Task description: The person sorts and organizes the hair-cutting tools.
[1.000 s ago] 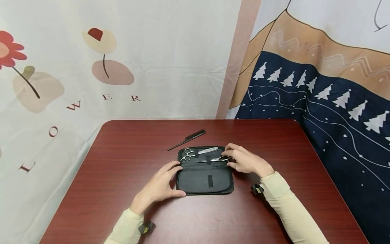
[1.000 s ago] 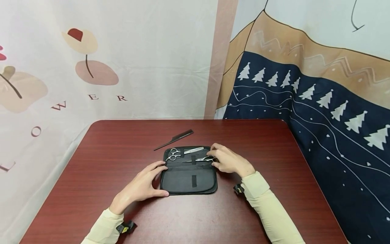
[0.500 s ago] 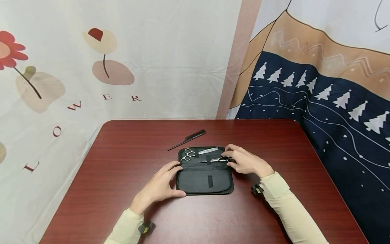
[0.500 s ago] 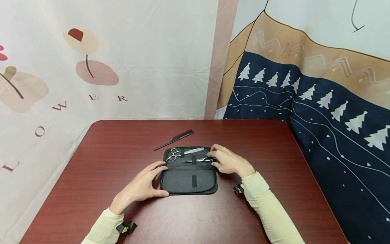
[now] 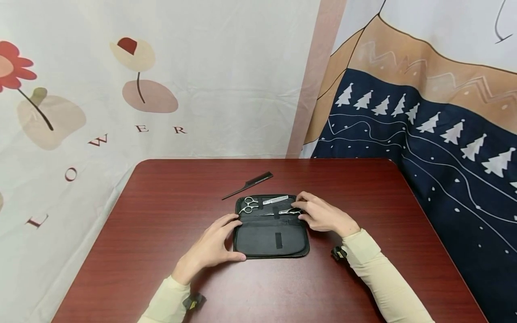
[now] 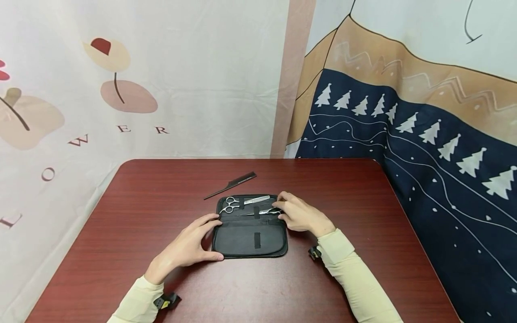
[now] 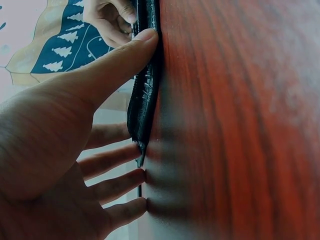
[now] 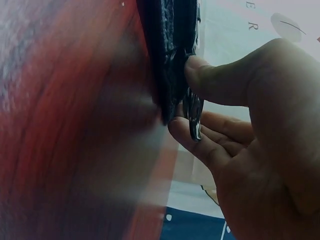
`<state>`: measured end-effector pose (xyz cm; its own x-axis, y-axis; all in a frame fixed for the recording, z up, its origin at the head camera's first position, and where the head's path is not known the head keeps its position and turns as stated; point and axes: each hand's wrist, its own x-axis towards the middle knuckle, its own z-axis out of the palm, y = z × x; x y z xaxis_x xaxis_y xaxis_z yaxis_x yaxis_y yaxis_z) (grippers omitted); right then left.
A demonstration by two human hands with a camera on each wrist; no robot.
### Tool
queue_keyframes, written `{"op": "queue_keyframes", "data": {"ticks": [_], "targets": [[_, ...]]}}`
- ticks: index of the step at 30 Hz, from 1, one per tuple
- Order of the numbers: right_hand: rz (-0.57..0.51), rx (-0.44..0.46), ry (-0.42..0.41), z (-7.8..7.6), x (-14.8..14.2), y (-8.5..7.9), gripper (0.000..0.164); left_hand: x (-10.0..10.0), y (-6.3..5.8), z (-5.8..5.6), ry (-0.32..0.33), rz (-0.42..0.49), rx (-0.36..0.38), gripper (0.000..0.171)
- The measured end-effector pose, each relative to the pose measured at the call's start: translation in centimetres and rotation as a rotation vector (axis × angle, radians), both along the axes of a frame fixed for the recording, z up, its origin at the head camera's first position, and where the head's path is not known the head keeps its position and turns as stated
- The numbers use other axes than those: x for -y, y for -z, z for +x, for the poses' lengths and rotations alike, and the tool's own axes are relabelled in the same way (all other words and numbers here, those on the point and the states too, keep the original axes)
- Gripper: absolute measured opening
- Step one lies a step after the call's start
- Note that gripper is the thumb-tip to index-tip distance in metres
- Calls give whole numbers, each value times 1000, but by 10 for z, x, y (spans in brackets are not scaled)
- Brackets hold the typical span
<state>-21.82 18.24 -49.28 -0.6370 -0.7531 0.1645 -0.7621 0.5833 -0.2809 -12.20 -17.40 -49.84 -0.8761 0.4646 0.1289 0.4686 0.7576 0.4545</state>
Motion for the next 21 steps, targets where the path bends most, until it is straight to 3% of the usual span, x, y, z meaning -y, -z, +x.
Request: {"op": "queue_keyframes", "data": {"ticks": [21], "targets": [[-2,-11,-24,-1,10,3,34,0,-1,0,2,-7,3,95]]}}
